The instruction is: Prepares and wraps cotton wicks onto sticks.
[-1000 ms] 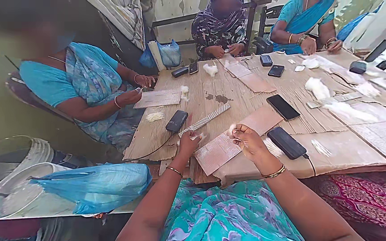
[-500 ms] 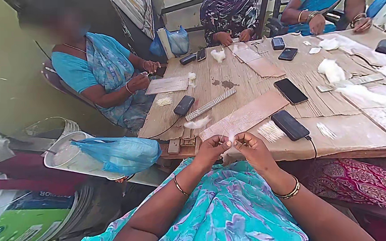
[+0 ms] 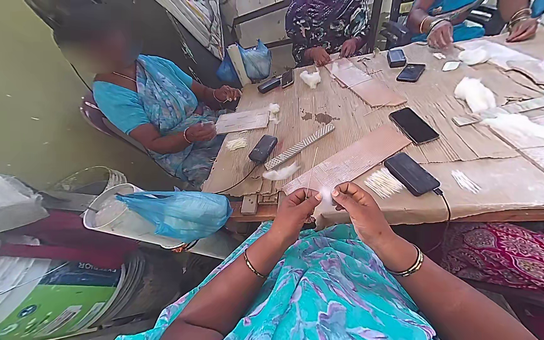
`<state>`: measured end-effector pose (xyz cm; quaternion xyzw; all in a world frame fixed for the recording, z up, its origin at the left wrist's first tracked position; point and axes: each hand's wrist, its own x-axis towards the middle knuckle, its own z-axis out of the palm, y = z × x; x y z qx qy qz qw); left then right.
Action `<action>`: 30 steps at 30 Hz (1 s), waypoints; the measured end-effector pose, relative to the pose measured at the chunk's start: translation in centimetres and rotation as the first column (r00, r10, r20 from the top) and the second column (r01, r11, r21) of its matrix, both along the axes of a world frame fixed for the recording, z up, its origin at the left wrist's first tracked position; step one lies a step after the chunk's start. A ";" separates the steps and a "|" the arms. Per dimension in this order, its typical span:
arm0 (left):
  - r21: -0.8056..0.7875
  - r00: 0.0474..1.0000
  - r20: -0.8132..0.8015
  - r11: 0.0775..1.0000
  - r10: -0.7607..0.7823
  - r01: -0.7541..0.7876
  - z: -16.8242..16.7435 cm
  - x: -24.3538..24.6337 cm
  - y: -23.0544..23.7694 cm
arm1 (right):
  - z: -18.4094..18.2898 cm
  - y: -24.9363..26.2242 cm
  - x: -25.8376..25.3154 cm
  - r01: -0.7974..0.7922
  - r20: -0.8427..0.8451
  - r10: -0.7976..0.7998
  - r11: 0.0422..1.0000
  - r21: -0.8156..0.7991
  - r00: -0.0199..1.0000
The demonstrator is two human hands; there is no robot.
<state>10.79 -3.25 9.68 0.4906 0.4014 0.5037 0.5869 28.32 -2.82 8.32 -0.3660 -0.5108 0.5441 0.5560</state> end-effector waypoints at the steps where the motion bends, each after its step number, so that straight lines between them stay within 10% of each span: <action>1: -0.002 1.000 0.001 1.000 0.005 -0.005 0.0 0.0 0.0 | 0.0 0.1 0.1 0.004 -0.036 -0.004 1.000 -0.013 0.999; 30: -0.057 0.999 0.001 0.998 0.041 -0.041 -0.2 1.2 -0.3 | 0.7 0.3 0.8 0.030 0.046 -0.027 0.998 -0.056 0.999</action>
